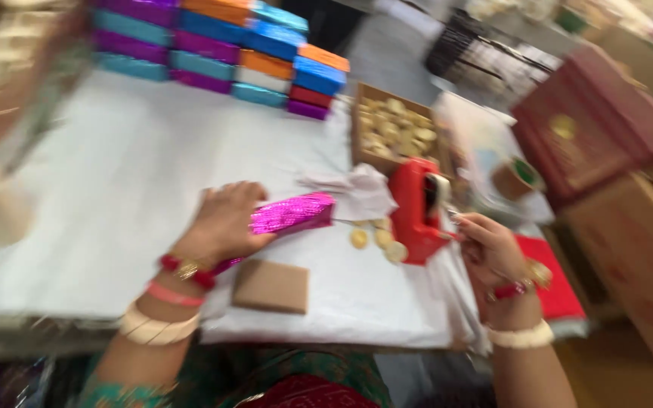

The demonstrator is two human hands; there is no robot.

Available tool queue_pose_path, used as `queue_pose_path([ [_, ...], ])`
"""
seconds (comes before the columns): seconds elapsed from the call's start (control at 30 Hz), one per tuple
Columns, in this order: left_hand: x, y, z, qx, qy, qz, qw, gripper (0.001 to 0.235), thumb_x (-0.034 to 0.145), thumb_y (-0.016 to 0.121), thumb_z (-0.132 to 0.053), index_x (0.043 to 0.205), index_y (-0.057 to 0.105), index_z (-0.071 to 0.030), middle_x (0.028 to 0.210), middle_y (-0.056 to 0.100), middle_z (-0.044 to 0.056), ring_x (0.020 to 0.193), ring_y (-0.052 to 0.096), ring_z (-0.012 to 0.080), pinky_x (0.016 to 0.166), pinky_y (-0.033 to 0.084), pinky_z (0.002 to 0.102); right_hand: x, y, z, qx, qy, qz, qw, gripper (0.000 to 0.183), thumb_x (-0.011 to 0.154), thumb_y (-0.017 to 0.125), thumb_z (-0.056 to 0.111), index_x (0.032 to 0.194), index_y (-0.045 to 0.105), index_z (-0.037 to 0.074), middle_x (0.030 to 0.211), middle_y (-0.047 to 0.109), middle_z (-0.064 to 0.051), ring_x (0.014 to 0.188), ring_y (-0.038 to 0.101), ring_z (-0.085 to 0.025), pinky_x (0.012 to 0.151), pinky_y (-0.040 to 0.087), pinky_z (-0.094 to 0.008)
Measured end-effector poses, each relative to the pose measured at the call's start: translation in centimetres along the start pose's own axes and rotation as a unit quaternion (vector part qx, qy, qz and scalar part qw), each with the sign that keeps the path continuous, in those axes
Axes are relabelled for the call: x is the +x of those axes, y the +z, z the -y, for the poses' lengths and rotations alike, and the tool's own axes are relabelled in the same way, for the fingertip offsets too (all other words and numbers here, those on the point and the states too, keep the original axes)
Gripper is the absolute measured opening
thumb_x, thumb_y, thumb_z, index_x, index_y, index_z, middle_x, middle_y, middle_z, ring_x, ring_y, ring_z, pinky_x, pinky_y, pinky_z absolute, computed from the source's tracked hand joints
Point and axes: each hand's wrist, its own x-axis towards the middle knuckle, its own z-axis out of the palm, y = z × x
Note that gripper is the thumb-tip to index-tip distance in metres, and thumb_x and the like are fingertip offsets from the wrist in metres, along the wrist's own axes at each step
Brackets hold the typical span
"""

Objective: The person wraps a small rectangular box with shiny pink foil paper. They fold the paper around the box, use a tape dispenser to secure the seams, and then use scissors to trim the excess foil from the ends.

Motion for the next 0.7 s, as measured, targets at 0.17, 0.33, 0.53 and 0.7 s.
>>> queue_pose_path([
  [0.17,0.0,-1.3,-1.0,0.039,-0.008,0.054,0.998,0.062,0.068,0.084,-0.05,0.117,0.062,-0.019,0.113,0.068,0.004,0.113,0.063,0.0251,0.098,0.042,0.049,-3.6,0.6,0.8,0.076,0.066,0.036,0.994,0.014,0.099,0.061,0.012,0.104,0.069,0.002,0.072,0.065,-0.003,0.051,0.048,-0.006,0.047,0.038,-0.021],
  [0.33,0.1,-0.6,-0.4,0.043,-0.002,0.033,0.999,0.082,0.06,0.086,-0.063,0.121,0.062,-0.014,0.113,0.068,0.006,0.111,0.063,0.0272,0.095,0.04,0.05,-4.1,0.7,-1.0,0.077,0.094,0.047,0.991,0.017,0.098,0.06,0.013,0.103,0.07,0.001,0.071,0.066,-0.003,0.05,0.05,-0.007,0.046,0.039,-0.021],
  [0.53,-0.1,-1.0,-2.1,0.112,-0.021,0.052,0.992,0.075,0.067,0.078,-0.073,0.116,0.067,-0.017,0.11,0.069,0.003,0.105,0.066,0.0231,0.094,0.043,0.045,-3.6,1.3,-4.1,0.06,0.113,-0.013,0.992,0.018,0.099,0.06,0.019,0.095,0.068,0.003,0.069,0.067,-0.003,0.049,0.054,-0.009,0.045,0.038,-0.021],
  [0.7,0.0,0.1,-2.8,0.168,0.02,-0.016,0.985,0.083,0.065,0.075,-0.077,0.118,0.065,-0.014,0.102,0.068,0.005,0.095,0.066,0.0225,0.083,0.043,0.045,-2.8,0.7,-7.0,-0.01,0.059,-0.092,0.994,0.017,0.101,0.065,0.023,0.09,0.065,0.01,0.069,0.064,0.001,0.05,0.051,-0.007,0.046,0.037,-0.021],
])
